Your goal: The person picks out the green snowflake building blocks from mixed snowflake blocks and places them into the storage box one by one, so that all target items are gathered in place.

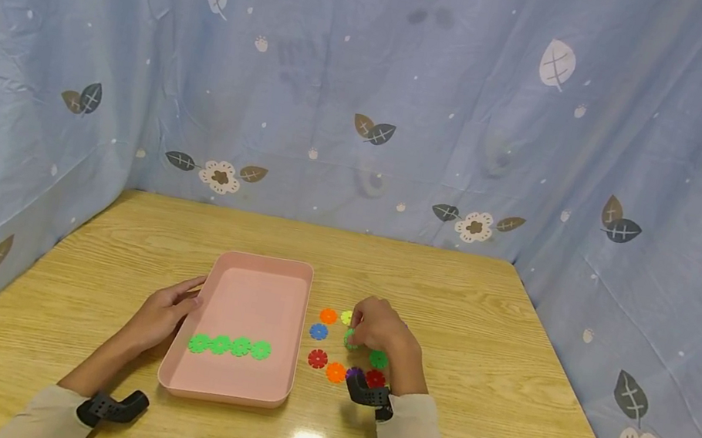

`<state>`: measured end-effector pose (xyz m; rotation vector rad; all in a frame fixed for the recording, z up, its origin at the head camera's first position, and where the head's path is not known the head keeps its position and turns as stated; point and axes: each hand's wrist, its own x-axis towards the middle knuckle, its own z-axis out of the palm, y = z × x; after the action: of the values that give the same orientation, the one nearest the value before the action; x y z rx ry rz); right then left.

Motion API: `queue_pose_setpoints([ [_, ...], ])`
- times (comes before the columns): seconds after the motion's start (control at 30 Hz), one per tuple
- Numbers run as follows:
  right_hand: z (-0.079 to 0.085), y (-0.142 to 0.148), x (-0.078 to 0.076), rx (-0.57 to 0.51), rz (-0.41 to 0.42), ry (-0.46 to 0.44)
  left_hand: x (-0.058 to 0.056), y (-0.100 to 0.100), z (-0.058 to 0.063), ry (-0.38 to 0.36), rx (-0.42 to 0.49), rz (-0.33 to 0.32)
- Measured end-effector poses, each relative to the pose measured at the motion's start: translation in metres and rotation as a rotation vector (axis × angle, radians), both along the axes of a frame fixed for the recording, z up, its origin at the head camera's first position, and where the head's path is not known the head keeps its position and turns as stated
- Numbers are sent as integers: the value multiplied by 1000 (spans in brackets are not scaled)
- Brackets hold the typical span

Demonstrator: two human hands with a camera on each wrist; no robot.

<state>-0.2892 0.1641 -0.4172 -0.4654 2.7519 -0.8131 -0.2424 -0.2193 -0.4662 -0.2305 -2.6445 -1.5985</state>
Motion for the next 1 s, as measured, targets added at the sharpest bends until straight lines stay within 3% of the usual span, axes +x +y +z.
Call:
queue_pose_setpoints([
  [0.6,12,-8,2,-231,132,80,0,0,0,7,8,-8],
  [1.0,13,-31,7,-301,189,151,-1,-1,0,7,1,-2],
])
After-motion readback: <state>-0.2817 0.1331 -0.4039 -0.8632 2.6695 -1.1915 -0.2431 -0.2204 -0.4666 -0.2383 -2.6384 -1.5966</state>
